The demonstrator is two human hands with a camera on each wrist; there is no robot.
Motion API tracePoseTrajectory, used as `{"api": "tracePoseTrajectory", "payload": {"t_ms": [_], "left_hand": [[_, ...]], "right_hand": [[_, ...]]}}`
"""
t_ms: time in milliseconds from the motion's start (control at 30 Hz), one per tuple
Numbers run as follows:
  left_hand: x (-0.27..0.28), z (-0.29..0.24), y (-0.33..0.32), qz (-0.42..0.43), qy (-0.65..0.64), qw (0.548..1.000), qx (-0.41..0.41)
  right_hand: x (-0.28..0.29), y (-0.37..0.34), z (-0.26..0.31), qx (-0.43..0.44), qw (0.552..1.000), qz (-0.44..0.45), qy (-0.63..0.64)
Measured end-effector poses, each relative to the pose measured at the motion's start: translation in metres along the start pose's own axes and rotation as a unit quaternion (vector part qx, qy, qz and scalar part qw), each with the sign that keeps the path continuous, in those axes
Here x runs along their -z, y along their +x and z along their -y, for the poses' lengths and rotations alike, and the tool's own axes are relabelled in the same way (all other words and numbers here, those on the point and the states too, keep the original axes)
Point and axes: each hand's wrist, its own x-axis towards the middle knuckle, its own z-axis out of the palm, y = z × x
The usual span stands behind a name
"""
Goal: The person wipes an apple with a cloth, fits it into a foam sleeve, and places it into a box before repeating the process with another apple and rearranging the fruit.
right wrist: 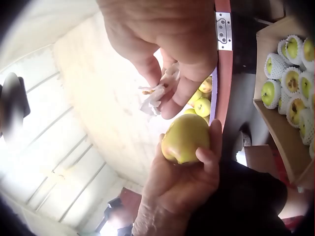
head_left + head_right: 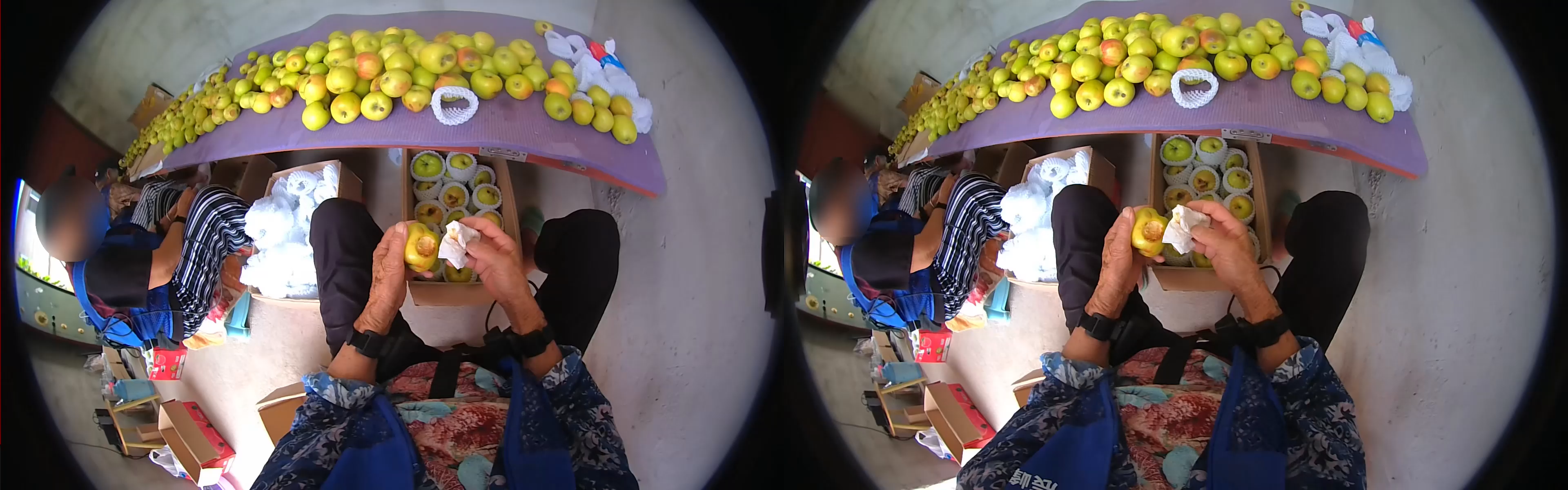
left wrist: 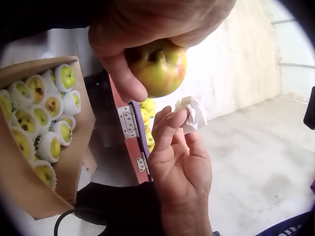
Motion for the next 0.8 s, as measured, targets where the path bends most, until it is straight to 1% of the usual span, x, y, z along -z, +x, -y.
{"api": "tracePoseTrajectory", "payload": {"t_ms": [167,267,367,467,567,667,767,800], "left_hand": [[-0.001,0.008,0.000,0.005,0.039,0.999,-0.004],[0.004,0.006,-0.001,0.017,0.067,0.998,0.009],[0.002,0.002,-0.003,0.040,0.076,0.996,0.037],[0.001,0.002,-0.003,0.036,0.068,0.995,0.060],[0.001,-0.001,-0.006,0.026,0.081,0.994,0.063],[0.007,0.002,-0.006,0.023,0.082,0.995,0.057],[0.008,0.003,-0.006,-0.002,0.044,0.998,0.046],[0.010,0.005,-0.005,-0.007,0.040,0.998,0.043]], "right_hand": [[0.003,-0.002,0.002,-0.028,0.998,-0.008,-0.054],[-0.010,-0.002,0.003,-0.035,0.998,0.000,-0.048],[-0.012,0.002,-0.002,-0.037,0.997,-0.011,-0.074],[-0.015,0.001,-0.003,-0.005,0.992,-0.022,-0.122],[-0.007,0.001,-0.002,0.018,0.953,0.015,-0.303],[-0.002,0.002,-0.008,0.055,0.933,0.053,-0.351],[-0.019,-0.003,-0.002,0.071,0.923,0.063,-0.373],[-0.022,-0.003,-0.003,0.086,0.901,0.059,-0.421]]}}
